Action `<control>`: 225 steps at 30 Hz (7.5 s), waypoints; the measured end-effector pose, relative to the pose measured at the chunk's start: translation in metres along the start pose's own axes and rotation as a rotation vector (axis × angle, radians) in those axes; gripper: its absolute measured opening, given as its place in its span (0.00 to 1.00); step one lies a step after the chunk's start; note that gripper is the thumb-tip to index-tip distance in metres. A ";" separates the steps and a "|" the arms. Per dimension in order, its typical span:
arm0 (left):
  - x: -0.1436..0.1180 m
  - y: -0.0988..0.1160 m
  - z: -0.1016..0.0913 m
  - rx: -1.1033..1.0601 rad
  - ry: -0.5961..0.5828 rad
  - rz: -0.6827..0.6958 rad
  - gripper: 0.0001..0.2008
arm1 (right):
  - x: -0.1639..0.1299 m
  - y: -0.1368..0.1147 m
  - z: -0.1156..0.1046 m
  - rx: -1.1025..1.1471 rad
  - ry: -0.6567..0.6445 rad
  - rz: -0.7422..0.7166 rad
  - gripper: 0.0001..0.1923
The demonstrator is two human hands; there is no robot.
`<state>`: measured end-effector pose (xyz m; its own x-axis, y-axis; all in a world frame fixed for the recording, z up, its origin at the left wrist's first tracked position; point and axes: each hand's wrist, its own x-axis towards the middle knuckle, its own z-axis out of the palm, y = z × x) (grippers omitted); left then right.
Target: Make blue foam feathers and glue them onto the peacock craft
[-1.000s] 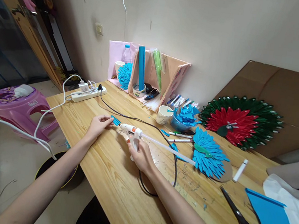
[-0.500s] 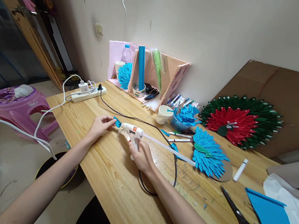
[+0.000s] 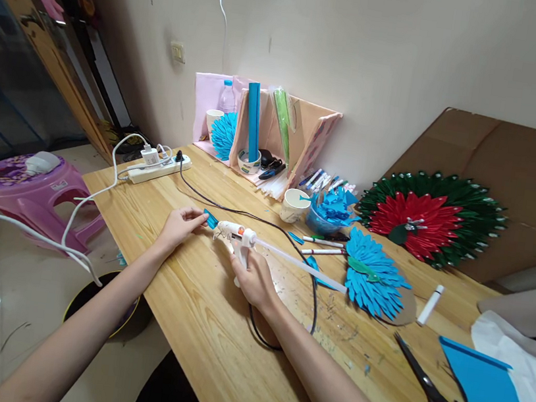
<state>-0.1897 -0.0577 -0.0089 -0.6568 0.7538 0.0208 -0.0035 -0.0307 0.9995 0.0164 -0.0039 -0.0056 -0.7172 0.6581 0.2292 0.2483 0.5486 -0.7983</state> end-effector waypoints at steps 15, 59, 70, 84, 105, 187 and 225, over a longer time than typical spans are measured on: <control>0.004 0.001 -0.008 -0.011 0.153 -0.020 0.18 | 0.043 -0.001 0.009 0.046 0.128 0.004 0.14; -0.097 0.015 0.200 -0.221 -0.469 -0.359 0.11 | -0.101 0.058 -0.110 -0.095 0.514 -0.057 0.10; -0.101 0.009 0.201 -0.219 -0.521 -0.327 0.14 | -0.102 0.057 -0.112 -0.060 0.534 -0.035 0.07; -0.101 0.008 0.204 -0.198 -0.522 -0.290 0.17 | -0.102 0.058 -0.113 -0.036 0.551 -0.001 0.07; -0.102 0.011 0.203 -0.189 -0.519 -0.282 0.16 | -0.105 0.055 -0.113 -0.083 0.599 -0.061 0.08; -0.093 0.013 0.194 0.026 -0.496 -0.072 0.16 | -0.104 0.054 -0.111 -0.199 0.568 -0.044 0.04; -0.064 0.020 0.177 0.300 -0.723 0.332 0.07 | -0.104 0.054 -0.112 -0.211 0.524 -0.052 0.04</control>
<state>-0.0139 0.0094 0.0138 0.0550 0.9736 0.2214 0.3711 -0.2258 0.9007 0.1771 0.0154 -0.0103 -0.3261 0.7661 0.5539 0.3844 0.6427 -0.6627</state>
